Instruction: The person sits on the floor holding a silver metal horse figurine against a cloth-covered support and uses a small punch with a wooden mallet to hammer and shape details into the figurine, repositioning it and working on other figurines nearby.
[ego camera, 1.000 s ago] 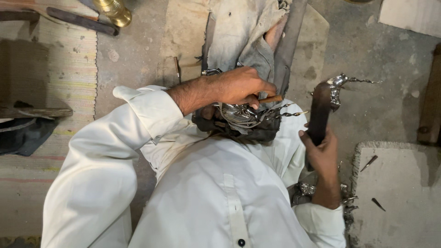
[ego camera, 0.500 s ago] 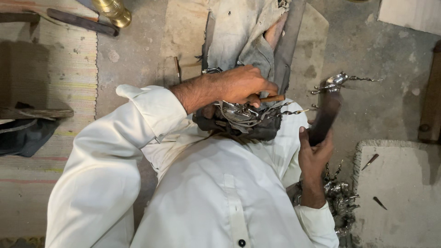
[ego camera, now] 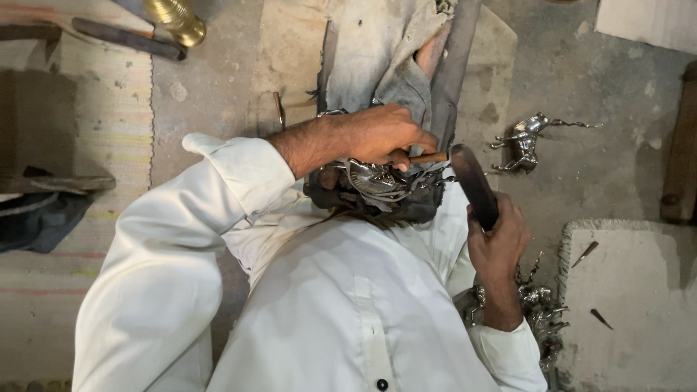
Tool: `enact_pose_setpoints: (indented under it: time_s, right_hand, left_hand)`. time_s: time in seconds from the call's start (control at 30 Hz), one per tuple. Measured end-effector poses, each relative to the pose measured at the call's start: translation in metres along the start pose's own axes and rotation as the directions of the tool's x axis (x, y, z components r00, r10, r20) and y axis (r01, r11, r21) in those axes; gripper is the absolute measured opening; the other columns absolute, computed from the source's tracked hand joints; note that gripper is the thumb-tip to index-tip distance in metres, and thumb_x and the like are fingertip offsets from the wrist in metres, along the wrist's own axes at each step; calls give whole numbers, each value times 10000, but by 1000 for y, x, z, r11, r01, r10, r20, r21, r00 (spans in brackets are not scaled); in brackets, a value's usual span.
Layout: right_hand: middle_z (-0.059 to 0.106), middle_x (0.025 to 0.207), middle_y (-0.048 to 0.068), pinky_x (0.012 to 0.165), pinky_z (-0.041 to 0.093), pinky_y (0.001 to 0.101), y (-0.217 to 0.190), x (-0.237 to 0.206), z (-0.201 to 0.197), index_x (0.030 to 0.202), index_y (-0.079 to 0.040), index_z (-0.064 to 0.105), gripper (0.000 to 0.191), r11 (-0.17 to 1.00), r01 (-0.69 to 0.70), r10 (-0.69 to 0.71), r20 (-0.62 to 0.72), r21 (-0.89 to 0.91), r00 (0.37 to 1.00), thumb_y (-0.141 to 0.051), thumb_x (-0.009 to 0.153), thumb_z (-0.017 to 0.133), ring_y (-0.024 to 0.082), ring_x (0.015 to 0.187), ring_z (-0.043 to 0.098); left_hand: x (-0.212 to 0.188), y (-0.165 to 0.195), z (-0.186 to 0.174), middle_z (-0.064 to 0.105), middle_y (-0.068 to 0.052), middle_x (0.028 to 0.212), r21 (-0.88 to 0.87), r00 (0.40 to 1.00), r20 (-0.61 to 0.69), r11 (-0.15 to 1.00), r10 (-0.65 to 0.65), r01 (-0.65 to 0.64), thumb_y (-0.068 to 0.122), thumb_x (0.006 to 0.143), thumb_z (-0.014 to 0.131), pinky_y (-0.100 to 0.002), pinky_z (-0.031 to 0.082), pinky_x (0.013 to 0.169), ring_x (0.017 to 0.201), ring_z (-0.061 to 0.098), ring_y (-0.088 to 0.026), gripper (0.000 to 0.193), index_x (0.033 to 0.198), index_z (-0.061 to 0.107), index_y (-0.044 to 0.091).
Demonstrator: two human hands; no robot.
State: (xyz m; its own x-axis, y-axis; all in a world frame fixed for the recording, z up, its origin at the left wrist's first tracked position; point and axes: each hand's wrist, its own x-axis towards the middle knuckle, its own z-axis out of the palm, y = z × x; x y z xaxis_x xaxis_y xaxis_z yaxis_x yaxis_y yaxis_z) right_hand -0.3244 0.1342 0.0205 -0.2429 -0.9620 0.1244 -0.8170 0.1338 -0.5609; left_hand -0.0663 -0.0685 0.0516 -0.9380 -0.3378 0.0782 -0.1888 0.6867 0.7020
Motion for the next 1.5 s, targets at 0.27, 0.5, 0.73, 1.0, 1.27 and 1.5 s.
enact_pose_setpoints:
  time_s: [0.27,0.5,0.73,1.0,1.27,1.5]
  right_hand:
    - [697,1041,133,811,535,385,2,0,1,1232,-45,594,326,928,-108,114,7,357,994,-135,968,764,304,901,707]
    - [688,995,182,769,510,457,1,-1,-6,1221,-52,610,351,990,-38,37,13,136,999,-110,921,782,392,872,653]
    - [654,1004,179,786,498,406,-1,3,-2,1250,-52,583,353,920,-57,112,-120,389,986,-128,975,791,352,834,667]
    - [660,888,81,647,503,360,-6,2,-19,1200,-33,634,346,994,-106,110,162,-34,981,-177,934,801,168,685,612]
    - [662,865,-5,633,531,226,1,-29,20,1215,-35,613,358,761,-404,230,371,507,900,-114,894,749,57,726,624]
    - [631,913,30,696,475,238,-14,-56,39,1291,-23,612,393,845,-272,233,143,460,962,-100,940,772,74,797,574]
  left_hand:
    - [1,-1,-1,752,-117,829,-7,997,-21,997,76,-76,233,770,867,-513,501,737,857,712,-366,461,1170,677,102]
    - [1,-4,0,762,-104,852,-21,996,-20,996,87,-87,233,763,863,-499,515,733,863,726,-350,474,1179,680,98]
    - [-3,-6,0,746,-117,781,-35,998,-51,999,28,-30,249,796,862,-520,491,733,834,715,-365,485,1212,662,100]
    - [-6,0,-3,752,-95,786,-150,994,-95,988,-51,37,226,808,855,-478,526,708,793,760,-301,444,1178,649,94]
    - [7,6,-3,750,-118,811,-6,996,73,998,56,-56,187,763,865,-499,519,718,823,728,-342,397,1101,676,99]
    - [7,8,-3,739,-147,823,56,990,80,992,113,-117,150,753,849,-526,510,711,860,705,-393,390,1090,674,62]
